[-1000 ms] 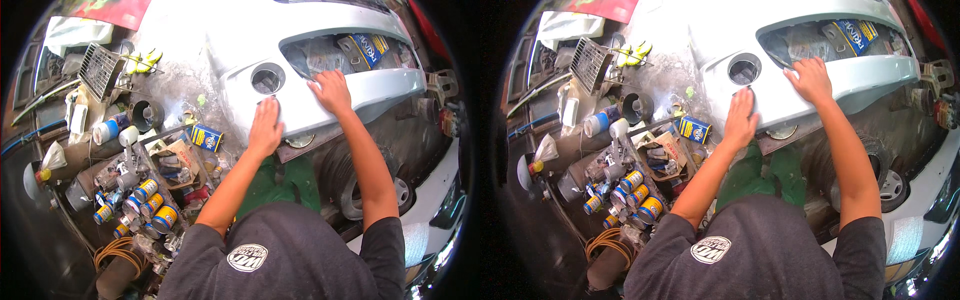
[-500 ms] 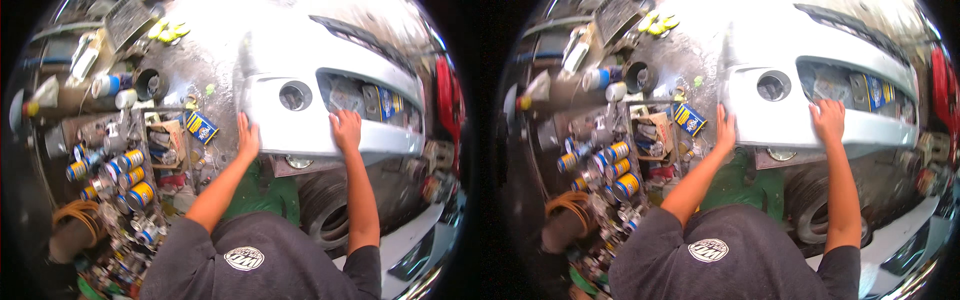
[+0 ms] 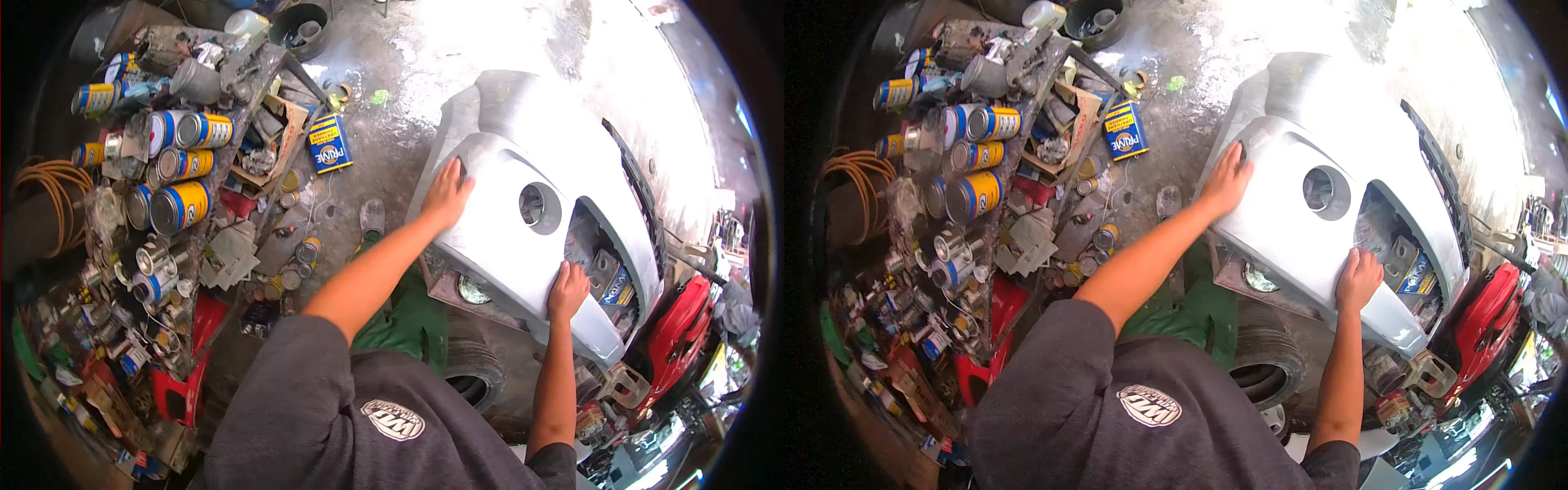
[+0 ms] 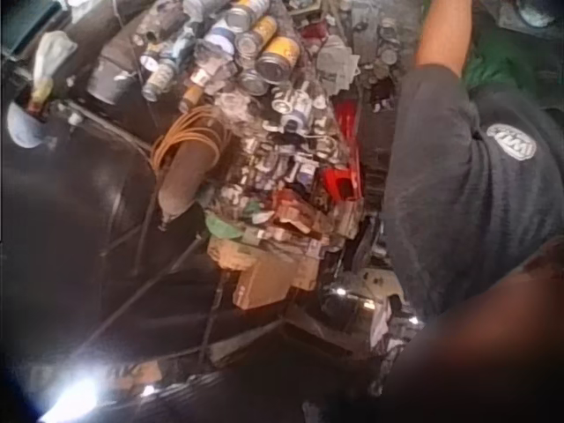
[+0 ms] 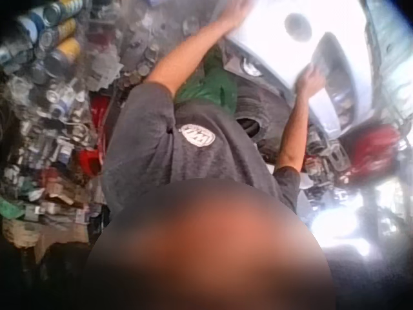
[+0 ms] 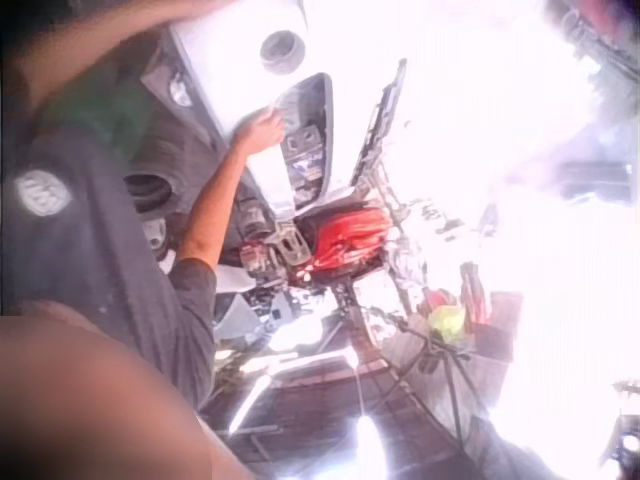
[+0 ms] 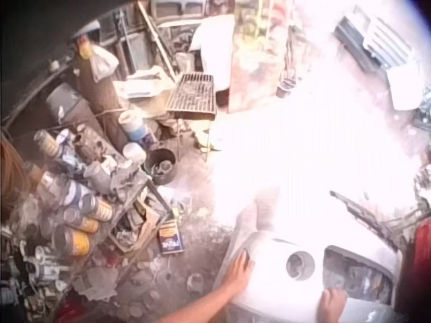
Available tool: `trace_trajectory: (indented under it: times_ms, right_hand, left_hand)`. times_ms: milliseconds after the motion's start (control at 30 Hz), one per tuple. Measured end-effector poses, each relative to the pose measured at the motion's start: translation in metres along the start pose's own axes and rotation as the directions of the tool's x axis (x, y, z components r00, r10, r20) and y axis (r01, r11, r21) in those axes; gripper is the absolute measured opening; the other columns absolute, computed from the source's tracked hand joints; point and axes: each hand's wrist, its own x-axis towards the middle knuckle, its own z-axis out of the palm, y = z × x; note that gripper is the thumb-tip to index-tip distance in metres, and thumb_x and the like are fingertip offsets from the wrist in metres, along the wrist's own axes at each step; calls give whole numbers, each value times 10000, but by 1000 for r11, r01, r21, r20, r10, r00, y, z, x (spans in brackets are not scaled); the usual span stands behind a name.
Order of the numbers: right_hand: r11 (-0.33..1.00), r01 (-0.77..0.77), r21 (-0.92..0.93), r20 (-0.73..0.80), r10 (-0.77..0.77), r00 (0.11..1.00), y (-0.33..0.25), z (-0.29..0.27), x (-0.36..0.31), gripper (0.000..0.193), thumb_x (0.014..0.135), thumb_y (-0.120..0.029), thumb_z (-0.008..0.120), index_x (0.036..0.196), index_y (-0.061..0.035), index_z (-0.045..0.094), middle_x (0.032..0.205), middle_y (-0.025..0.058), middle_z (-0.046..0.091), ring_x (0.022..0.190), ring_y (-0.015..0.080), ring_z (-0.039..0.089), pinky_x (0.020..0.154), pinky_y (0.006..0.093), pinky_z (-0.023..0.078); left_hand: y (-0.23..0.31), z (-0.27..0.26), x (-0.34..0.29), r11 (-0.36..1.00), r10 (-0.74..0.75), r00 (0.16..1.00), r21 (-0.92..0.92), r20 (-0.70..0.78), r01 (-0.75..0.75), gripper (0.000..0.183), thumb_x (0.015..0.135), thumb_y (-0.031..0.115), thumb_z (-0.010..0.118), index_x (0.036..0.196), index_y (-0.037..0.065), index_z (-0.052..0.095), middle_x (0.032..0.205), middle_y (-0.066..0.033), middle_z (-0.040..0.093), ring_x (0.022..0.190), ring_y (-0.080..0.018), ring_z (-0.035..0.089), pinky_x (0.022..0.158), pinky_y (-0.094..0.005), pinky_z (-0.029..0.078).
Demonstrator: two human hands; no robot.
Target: The recorder is sanding a car bumper with sandpaper and water.
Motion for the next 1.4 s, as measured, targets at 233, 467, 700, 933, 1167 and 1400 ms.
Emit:
trace_trajectory:
  times_ms: [233, 467, 700, 933, 1167, 1400]
  right_hand:
    - [999, -28, 24, -9, 28, 1000, 17, -5, -8, 338, 1037, -342, 484, 1037, -79, 695, 1016, 124, 662, 1026, 322, 597, 1065, 480, 355]
    - [999, 4, 44, -49, -2, 999, 4, 1, -4, 336, 1009, -366, 537, 1046, -71, 694, 1045, 132, 663, 1052, 329, 590, 1080, 501, 347]
    - [997, -61, 41, -64, 63, 996, 13, -7, -12, 350, 998, -388, 555, 1032, -64, 683, 1061, 118, 666, 1074, 318, 587, 1112, 503, 333]
    - [994, -84, 69, -63, 88, 994, -2, -5, -5, 356, 980, -392, 573, 1048, -55, 665, 1093, 117, 656, 1098, 317, 577, 1131, 513, 319]
    - [984, -173, 41, -22, 174, 984, 1, -3, -12, 377, 982, -401, 571, 1119, -62, 664, 1234, 124, 641, 1220, 325, 542, 1168, 543, 277]
    - [888, -458, -34, -140, 450, 882, -22, 12, -9, 450, 1001, -420, 538, 1253, -62, 641, 1424, 184, 544, 1409, 358, 408, 1217, 555, 189]
  left_hand:
    - [-1, 12, -89, 989, 127, 992, 76, 23, -128, 763, 1043, 444, 449, 1560, -78, 241, 1648, -255, 211, 1534, -392, 197, 1254, -430, 186]
    - [30, 9, 69, 989, -29, 983, 150, 180, 2, 771, 1040, 448, 450, 1550, -93, 246, 1640, -288, 196, 1536, -390, 192, 1260, -424, 181]
    - [26, 2, -20, 948, 119, 959, 259, 256, -187, 741, 1037, 409, 472, 1524, -115, 279, 1619, -326, 207, 1525, -421, 206, 1256, -429, 190]
    - [40, 13, 82, 913, 185, 942, 306, 281, -271, 714, 1041, 368, 470, 1527, -116, 272, 1615, -332, 212, 1524, -427, 207, 1253, -442, 195]
    - [26, -22, 5, 899, 291, 855, 182, 430, -398, 699, 1043, 323, 494, 1565, -66, 237, 1642, -298, 177, 1541, -409, 171, 1254, -447, 174]
    - [64, 21, 97, 677, 470, 677, 261, 566, -688, 658, 1053, 376, 451, 1526, -63, 326, 1629, -250, 260, 1537, -358, 215, 1267, -453, 151]
